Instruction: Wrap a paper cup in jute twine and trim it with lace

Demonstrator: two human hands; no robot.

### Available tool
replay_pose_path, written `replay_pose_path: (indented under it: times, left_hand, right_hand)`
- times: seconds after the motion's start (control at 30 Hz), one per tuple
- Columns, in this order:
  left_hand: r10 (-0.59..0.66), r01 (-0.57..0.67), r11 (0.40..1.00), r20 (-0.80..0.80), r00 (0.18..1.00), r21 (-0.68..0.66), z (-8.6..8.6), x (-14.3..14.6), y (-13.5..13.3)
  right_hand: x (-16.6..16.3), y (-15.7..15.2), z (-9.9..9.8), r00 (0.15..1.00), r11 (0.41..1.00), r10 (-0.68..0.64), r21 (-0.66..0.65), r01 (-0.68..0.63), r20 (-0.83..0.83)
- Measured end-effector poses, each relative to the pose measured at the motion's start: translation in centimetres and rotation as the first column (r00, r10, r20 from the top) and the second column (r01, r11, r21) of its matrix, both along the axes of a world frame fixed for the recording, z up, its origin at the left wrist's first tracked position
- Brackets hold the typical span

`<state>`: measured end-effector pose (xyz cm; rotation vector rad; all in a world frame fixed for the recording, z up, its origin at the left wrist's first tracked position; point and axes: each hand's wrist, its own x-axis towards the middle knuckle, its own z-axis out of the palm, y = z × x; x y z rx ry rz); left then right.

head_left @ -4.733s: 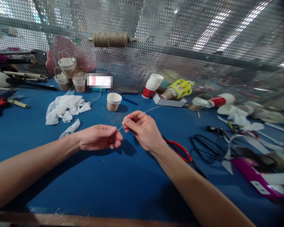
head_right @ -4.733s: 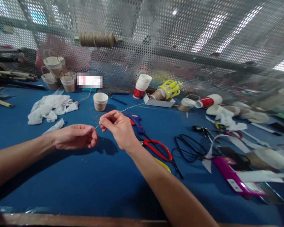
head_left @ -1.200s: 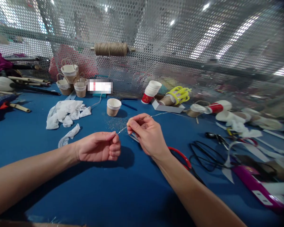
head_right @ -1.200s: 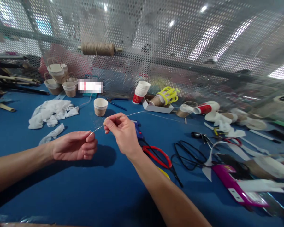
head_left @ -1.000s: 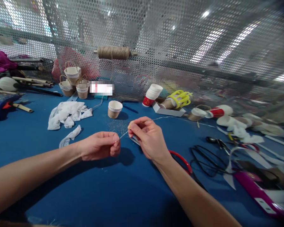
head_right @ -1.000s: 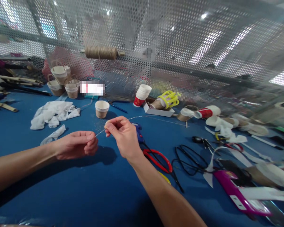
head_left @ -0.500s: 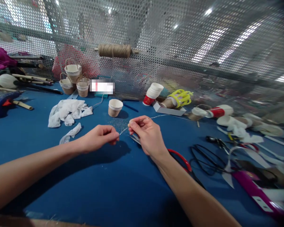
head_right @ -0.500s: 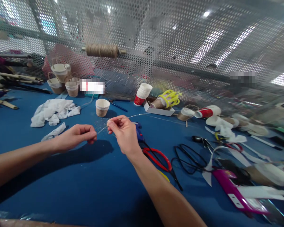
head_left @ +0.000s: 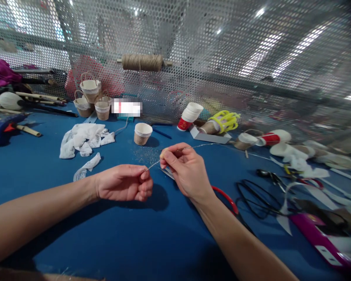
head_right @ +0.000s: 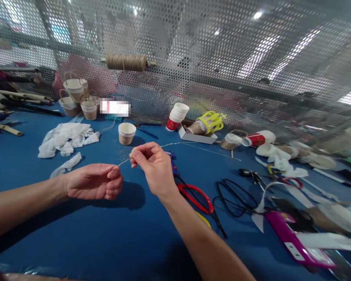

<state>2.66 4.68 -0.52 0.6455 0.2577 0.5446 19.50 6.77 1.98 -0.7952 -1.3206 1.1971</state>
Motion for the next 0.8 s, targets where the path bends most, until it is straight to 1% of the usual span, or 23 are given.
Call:
replay_pose_path:
  times: [0.07, 0.1, 0.13, 0.17, 0.2, 0.23, 0.27, 0.3, 0.37, 0.4, 0.43, 0.5, 0.57, 0.63, 0.73, 0.8]
  left_hand:
    - [0.036, -0.034, 0.997, -0.025, 0.999, 0.069, 0.2, 0.1, -0.2]
    - [0.076, -0.068, 0.989, -0.056, 0.996, 0.134, 0.2, 0.0, -0.2]
    - [0.124, -0.098, 0.969, -0.105, 0.987, 0.227, 0.4, 0.0, -0.2]
    - [0.175, -0.106, 0.933, -0.174, 0.969, 0.345, 0.5, -0.1, -0.1]
    - [0.232, -0.085, 0.874, -0.258, 0.938, 0.478, 0.7, -0.3, 0.0]
    - [0.299, -0.026, 0.792, -0.350, 0.888, 0.610, 0.9, -0.4, 0.1]
    - [0.381, 0.056, 0.690, -0.428, 0.820, 0.722, 1.1, -0.5, 0.2]
    - [0.474, 0.141, 0.580, -0.473, 0.743, 0.802, 1.2, -0.6, 0.2]
    - [0.635, 0.267, 0.387, -0.465, 0.616, 0.882, 1.4, -0.6, 0.3]
    - [0.692, 0.300, 0.312, -0.432, 0.579, 0.901, 1.3, -0.6, 0.4]
    - [0.731, 0.319, 0.252, -0.396, 0.556, 0.913, 1.2, -0.5, 0.4]
    - [0.773, 0.347, 0.165, -0.339, 0.535, 0.923, 0.8, -0.5, 0.5]
    - [0.792, 0.373, 0.111, -0.308, 0.527, 0.921, 0.4, -0.5, 0.7]
    - [0.803, 0.387, 0.080, -0.289, 0.521, 0.919, 0.1, -0.6, 0.9]
    - [0.820, 0.380, 0.053, -0.257, 0.511, 0.924, -0.1, -0.8, 1.2]
    - [0.828, 0.393, 0.051, -0.259, 0.498, 0.918, 0.0, -1.0, 1.3]
  right_hand:
    - [0.0, -0.2, 0.1, 1.000, 1.000, 0.009, -0.022, -0.009, -0.005]
    - [0.0, -0.2, 0.2, 1.000, 0.999, 0.012, -0.031, -0.013, -0.001]
    - [0.0, -0.3, 0.2, 1.000, 0.999, 0.015, -0.035, -0.014, 0.006]
    - [0.0, -0.3, 0.2, 1.000, 0.999, 0.016, -0.036, -0.015, 0.018]
    - [0.0, -0.2, 0.2, 0.999, 0.999, 0.016, -0.036, -0.014, 0.035]
    - [0.0, -0.2, 0.1, 0.998, 0.999, 0.012, -0.037, -0.010, 0.058]
    - [0.0, -0.1, 0.0, 0.996, 0.999, 0.006, -0.038, -0.003, 0.084]
    - [0.0, -0.1, -0.1, 0.994, 0.999, -0.002, -0.037, 0.006, 0.111]
    - [0.0, 0.1, -0.4, 0.985, 0.999, -0.018, -0.028, 0.023, 0.172]
    - [0.0, 0.1, -0.5, 0.980, 0.999, -0.024, -0.022, 0.029, 0.198]
    - [-0.1, 0.1, -0.6, 0.975, 0.999, -0.030, -0.016, 0.035, 0.218]
    - [-0.1, 0.2, -0.8, 0.970, 0.999, -0.039, -0.012, 0.043, 0.241]
    - [-0.2, 0.3, -1.0, 0.968, 0.999, -0.042, -0.015, 0.048, 0.246]
    - [-0.3, 0.3, -1.1, 0.967, 0.998, -0.043, -0.023, 0.051, 0.252]
    - [-0.3, 0.3, -1.2, 0.963, 0.998, -0.044, -0.031, 0.054, 0.266]
    - [-0.3, 0.3, -1.3, 0.963, 0.998, -0.038, -0.038, 0.050, 0.267]
